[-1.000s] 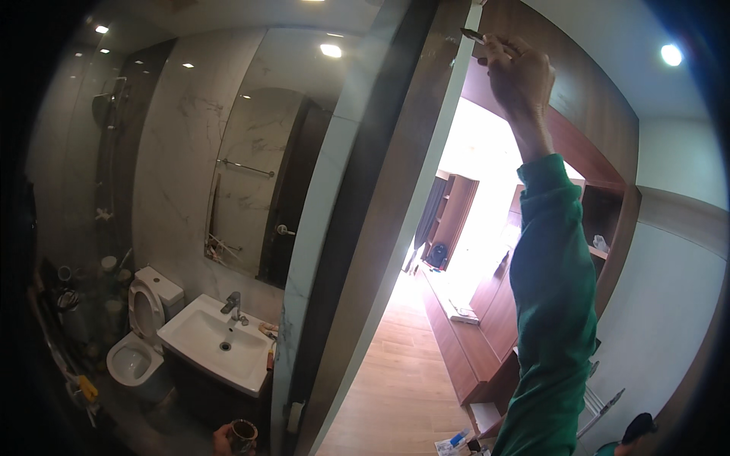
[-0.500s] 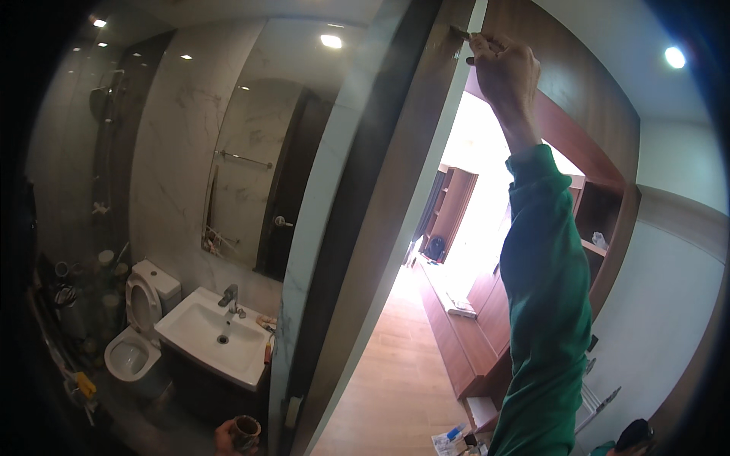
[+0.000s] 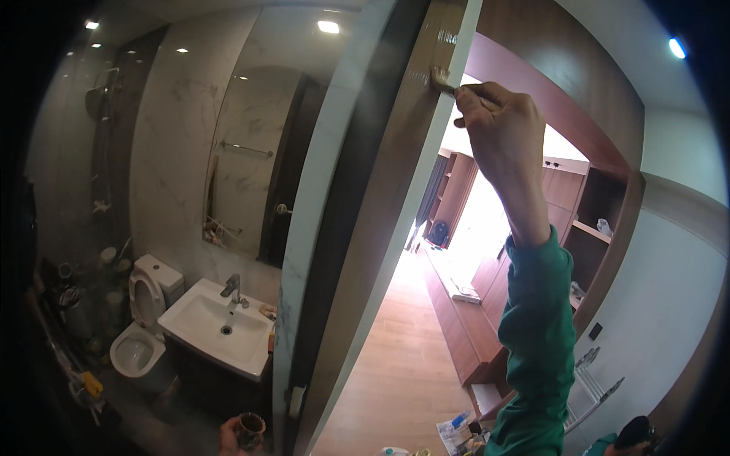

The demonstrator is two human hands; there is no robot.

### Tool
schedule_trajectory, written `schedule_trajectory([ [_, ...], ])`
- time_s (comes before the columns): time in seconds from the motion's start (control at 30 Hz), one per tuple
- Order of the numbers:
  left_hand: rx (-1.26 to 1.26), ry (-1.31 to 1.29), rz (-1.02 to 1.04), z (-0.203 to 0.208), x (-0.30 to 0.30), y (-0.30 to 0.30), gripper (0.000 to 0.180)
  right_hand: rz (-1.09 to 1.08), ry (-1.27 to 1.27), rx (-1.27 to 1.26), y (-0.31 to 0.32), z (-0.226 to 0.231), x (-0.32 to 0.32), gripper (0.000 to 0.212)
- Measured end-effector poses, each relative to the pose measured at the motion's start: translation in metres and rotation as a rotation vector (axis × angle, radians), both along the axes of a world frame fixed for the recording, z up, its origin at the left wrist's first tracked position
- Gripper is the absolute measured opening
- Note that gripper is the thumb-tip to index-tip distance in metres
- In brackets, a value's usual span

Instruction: The person paints a door frame using a paintbrush and a small paint can. They repeatedly dip the brush into the can and apply paint to the upper and lower sections of the frame. The camera is head-mounted, showing the hands and tools throughout the task.

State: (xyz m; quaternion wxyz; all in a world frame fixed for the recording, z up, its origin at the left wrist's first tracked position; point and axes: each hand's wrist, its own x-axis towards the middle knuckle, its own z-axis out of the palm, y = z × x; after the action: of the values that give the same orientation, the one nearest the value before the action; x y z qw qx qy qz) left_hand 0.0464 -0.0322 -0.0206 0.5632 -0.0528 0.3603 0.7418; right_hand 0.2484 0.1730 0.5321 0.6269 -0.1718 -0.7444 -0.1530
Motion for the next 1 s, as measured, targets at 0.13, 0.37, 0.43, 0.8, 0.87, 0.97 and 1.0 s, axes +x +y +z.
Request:
schedule_trajectory([
  [0.13, 0.006, 0.04, -0.022, -0.003, -0.002, -0.002, 0.04, 0.036, -0.071, -0.126, -0.013, -0.021, 0.009, 0.03],
  [0.37, 0.058, 0.046, -0.059, -0.011, -0.002, -0.003, 0.037, 0.1, -0.165, -0.36, -0.026, -0.019, 0.028, 0.027],
  [0.43, 0.085, 0.049, -0.08, -0.013, -0.003, -0.003, 0.038, 0.105, -0.229, -0.387, -0.036, -0.005, 0.039, 0.036],
  [0.8, 0.145, -0.02, -0.111, -0.016, -0.004, 0.004, 0.038, 0.15, -0.391, -0.319, -0.026, 0.065, 0.042, 0.043],
  [0.87, 0.065, 0.034, -0.044, -0.016, -0.002, 0.006, 0.038, 0.06, -0.365, -0.274, -0.023, 0.081, 0.037, 0.043],
  [0.97, 0.146, 0.062, -0.092, -0.018, -0.006, 0.006, 0.037, -0.006, -0.294, -0.161, -0.018, 0.111, 0.028, 0.042],
  [1.0, 0.142, 0.057, -0.09, -0.02, -0.007, 0.006, 0.037, 0.005, -0.267, -0.14, -0.017, 0.118, 0.026, 0.042],
])
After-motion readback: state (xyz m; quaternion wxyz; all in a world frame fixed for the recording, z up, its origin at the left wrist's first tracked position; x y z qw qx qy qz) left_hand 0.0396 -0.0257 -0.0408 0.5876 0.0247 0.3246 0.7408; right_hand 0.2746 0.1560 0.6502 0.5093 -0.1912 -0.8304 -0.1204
